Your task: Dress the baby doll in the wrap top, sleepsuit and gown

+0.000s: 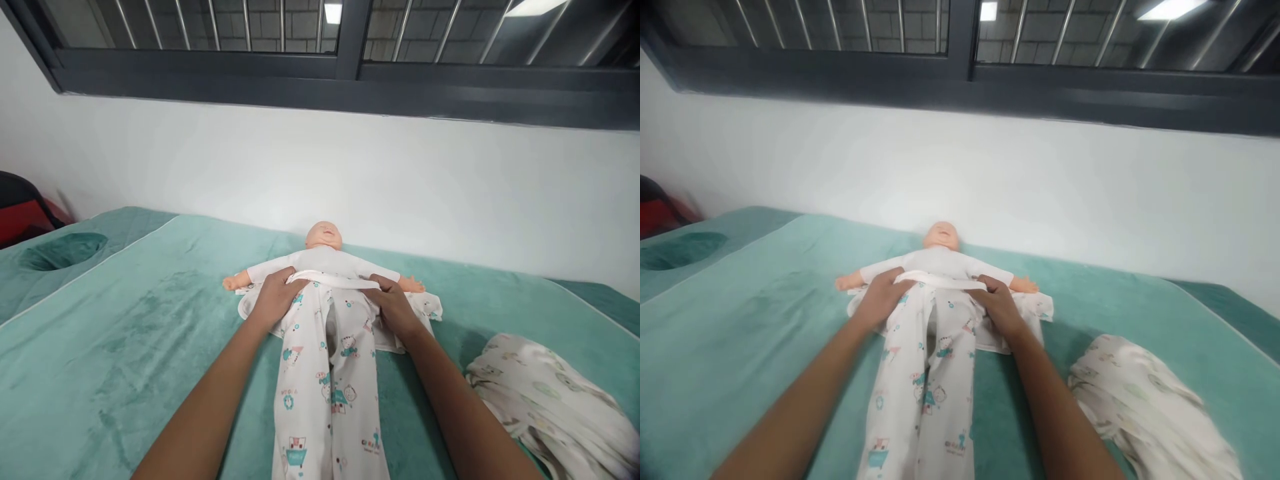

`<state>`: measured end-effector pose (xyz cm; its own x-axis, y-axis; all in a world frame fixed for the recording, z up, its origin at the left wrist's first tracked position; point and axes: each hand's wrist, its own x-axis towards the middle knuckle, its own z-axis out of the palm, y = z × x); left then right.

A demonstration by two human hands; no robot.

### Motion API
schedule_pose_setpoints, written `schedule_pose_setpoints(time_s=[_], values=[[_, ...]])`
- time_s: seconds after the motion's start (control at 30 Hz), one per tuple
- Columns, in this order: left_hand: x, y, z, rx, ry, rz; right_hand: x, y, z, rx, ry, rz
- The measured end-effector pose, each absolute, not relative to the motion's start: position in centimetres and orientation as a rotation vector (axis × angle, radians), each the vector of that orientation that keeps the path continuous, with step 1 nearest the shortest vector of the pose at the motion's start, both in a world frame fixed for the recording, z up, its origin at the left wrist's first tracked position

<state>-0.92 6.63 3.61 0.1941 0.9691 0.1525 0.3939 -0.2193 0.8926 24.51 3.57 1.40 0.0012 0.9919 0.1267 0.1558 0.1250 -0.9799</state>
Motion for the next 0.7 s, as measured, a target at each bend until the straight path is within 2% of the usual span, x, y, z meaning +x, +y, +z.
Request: schedule_pose_setpoints(time_s=[0.17, 0.27, 0.7], values=[[-4.3, 6.8, 5.2, 1.842, 1.052, 0.480, 25.8, 2.7, 3.3, -1.268, -1.716, 1.183], [-5.5, 6.5, 5.5, 1.872, 0.974, 0.353, 26.0, 2.2, 4.2, -1.262, -1.836, 1.314], [-3.1, 6.8, 3.3, 1.915, 1.268, 1.023, 24.9, 2.4, 3.2, -1.302, -1.753, 0.848]])
